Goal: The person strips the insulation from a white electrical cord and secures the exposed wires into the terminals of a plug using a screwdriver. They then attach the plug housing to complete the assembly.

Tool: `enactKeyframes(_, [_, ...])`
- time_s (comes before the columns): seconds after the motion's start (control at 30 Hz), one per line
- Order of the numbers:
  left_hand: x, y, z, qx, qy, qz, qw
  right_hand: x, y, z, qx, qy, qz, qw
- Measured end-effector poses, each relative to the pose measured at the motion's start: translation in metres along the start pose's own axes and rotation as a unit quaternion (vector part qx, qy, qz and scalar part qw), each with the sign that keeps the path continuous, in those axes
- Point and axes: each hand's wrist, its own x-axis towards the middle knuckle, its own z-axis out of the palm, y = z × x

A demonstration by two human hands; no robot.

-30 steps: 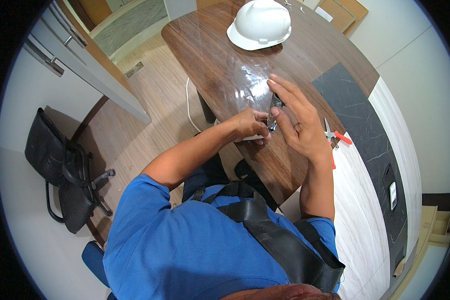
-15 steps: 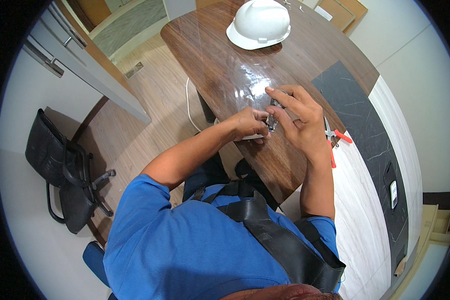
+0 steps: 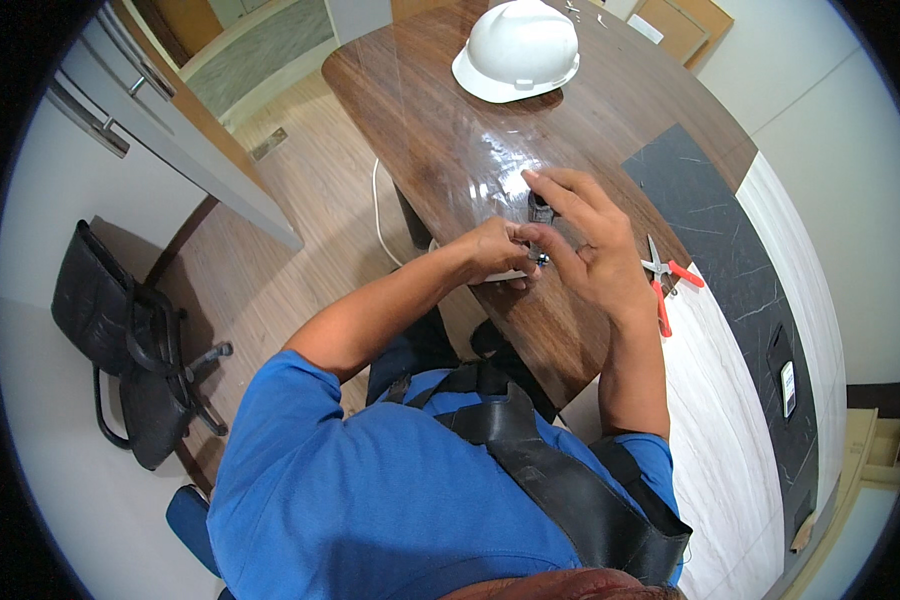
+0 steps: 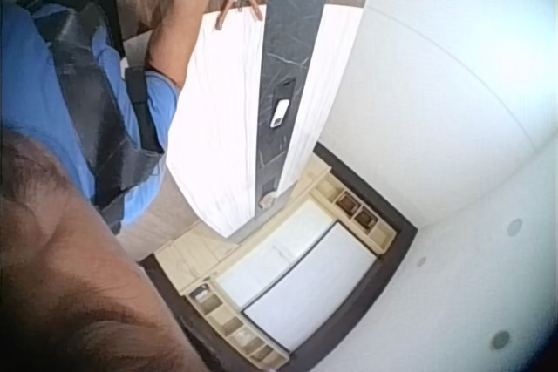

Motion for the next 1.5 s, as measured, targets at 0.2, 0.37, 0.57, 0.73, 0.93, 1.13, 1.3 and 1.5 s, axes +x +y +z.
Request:
enactKeyframes(0.2, [0.007,-0.008,0.000,-0.002,0.023,0.016,1.000,-0.003,0.005,-0.006,-0.026,-0.022,0.031,0.999])
enactKeyframes(0.37, [0.007,-0.011,-0.004,-0.026,-0.008,0.030,0.999,-0.001,0.006,0.005,0.001,0.030,-0.014,0.999])
enactKeyframes(0.57, [0.003,-0.003,0.000,0.016,0.011,-0.009,1.000,-0.003,0.006,-0.007,0.007,-0.040,0.030,0.999])
enactKeyframes(0.73, [-0.003,0.002,0.001,0.008,0.010,-0.006,1.000,-0.002,0.008,0.007,0.061,0.010,-0.004,0.998])
enactKeyframes(0.93, [-0.006,0.005,0.002,0.009,-0.002,0.010,1.000,0.000,0.002,-0.007,0.012,-0.047,0.044,0.998])
enactKeyframes(1.13, [0.009,-0.012,-0.005,-0.005,-0.008,0.029,1.000,-0.002,0.005,-0.003,0.010,-0.021,0.024,0.999])
enactKeyframes(1.3, [0.006,-0.009,-0.005,-0.006,-0.016,0.024,1.000,-0.003,0.004,0.003,0.018,-0.003,0.015,1.000])
enactKeyframes(1.5, [0.000,-0.001,-0.001,0.008,-0.007,-0.001,1.000,-0.006,0.005,-0.008,-0.035,-0.032,0.025,0.999])
